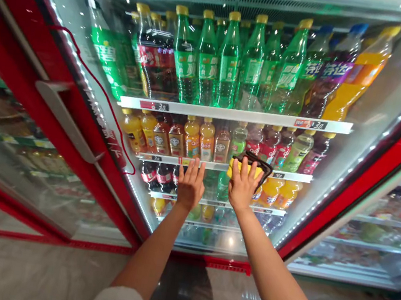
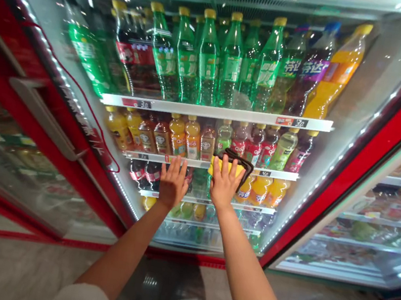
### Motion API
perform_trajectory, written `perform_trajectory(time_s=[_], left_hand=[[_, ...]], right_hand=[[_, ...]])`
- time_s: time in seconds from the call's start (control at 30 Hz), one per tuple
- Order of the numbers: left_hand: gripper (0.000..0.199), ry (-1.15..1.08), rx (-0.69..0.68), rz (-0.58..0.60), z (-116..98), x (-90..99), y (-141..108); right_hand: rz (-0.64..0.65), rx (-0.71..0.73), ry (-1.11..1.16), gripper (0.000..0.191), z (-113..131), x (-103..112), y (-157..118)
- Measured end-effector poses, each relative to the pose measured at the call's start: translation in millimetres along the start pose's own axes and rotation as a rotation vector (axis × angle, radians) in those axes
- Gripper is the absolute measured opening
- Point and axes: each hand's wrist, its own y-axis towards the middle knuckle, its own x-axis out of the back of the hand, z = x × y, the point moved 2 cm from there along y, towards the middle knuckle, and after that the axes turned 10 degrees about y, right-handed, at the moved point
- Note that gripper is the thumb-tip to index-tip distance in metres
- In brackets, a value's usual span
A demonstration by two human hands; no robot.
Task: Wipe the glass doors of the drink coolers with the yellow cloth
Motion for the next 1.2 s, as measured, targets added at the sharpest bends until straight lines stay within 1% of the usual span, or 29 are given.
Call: perform_trajectory(time_s=[0.07, 0.13, 0.17, 0.23, 0.27, 0.33, 0.37, 0.4, 0.47, 0.53, 0.6, 0.63, 0.7, 0.77, 0.83, 0.87, 0.93, 1.0, 1.03, 1.1, 1.2], left_hand=[[0.076, -0.004, -0.007, -0.012, 12.1, 3.1, -2.3], [0.077, -0.011, 0.001, -0.018, 26.1, 5.7, -5.8], [0.077, -0.014, 0.009, -0.020, 33.9, 7.0, -7.7], [0.078, -0.018, 0.018, -0.023, 50.3, 9.9, -11.1], [0.078, -0.018, 0.020, -0.024, 58.5, 11.3, -12.4], [0.079, -0.014, 0.018, -0.023, 74.3, 14.1, -14.5], [0.080, -0.008, 0.019, -0.021, 81.8, 15.3, -15.7], [0.081, 0.001, 0.020, -0.017, 88.9, 16.3, -17.3], [0.082, 0.030, 0.021, -0.002, 102.4, 17.2, -22.0], [0.082, 0.061, 0.023, 0.025, 116.1, 16.7, -29.1], [0.082, 0.083, 0.024, 0.057, 130.7, 15.0, -37.9], [0.082, 0.090, 0.025, 0.071, 138.4, 14.0, -42.5], [0.083, 0.097, 0.022, 0.091, 153.9, 12.3, -51.3], [0.085, 0.097, 0.009, 0.103, 169.1, 11.4, -59.1], [0.085, 0.095, -0.004, 0.110, 184.0, 11.4, -66.3], [0.084, 0.097, -0.010, 0.113, 191.5, 11.6, -69.8], [0.082, 0.106, -0.020, 0.119, 206.5, 11.6, -77.2], [0.081, 0.116, -0.027, 0.127, 221.4, 10.8, -85.1], [0.082, 0.117, -0.032, 0.132, 228.4, 10.1, -89.1], [0.082, 0.116, -0.040, 0.142, 240.7, 8.7, -96.5], [0.080, 0.114, -0.055, 0.163, 253.3, 8.0, -103.9]], right_hand=[[0.088, 0.082, 0.009, 0.067, 11.3, -9.6, -11.1], [0.155, 0.142, 0.010, 0.061, 12.8, -12.2, -24.4], [0.162, 0.146, 0.007, 0.060, 12.8, -11.7, -27.4], [0.120, 0.105, -0.001, 0.061, 18.5, -11.2, -22.1], [0.083, 0.070, -0.003, 0.064, 26.0, -12.7, -14.9], [0.018, 0.016, 0.004, 0.071, 49.7, -21.1, 1.0], [0.005, 0.014, 0.010, 0.074, 63.9, -27.3, 6.3], [0.010, 0.032, 0.015, 0.074, 77.8, -34.1, 8.3], [0.061, 0.117, 0.016, 0.071, 98.9, -46.3, 0.9], [0.127, 0.222, 0.006, 0.066, 107.7, -53.1, -15.1], [0.161, 0.271, -0.009, 0.063, 108.6, -54.4, -26.5], [0.154, 0.260, -0.017, 0.063, 109.6, -54.2, -26.9], [0.105, 0.188, -0.030, 0.063, 119.2, -55.5, -17.4], [0.048, 0.108, -0.031, 0.066, 140.9, -62.9, -2.8], [0.030, 0.084, -0.019, 0.068, 167.5, -76.4, 4.0], [0.041, 0.100, -0.011, 0.068, 179.2, -84.1, 2.0], [0.088, 0.177, 0.006, 0.065, 194.6, -97.6, -11.3], [0.144, 0.260, 0.021, 0.062, 200.2, -105.6, -28.6], [0.163, 0.280, 0.027, 0.062, 201.5, -107.5, -34.6], [0.166, 0.254, 0.043, 0.062, 207.6, -109.2, -36.3], [0.105, 0.134, 0.072, 0.063, 233.7, -115.1, -18.8]])
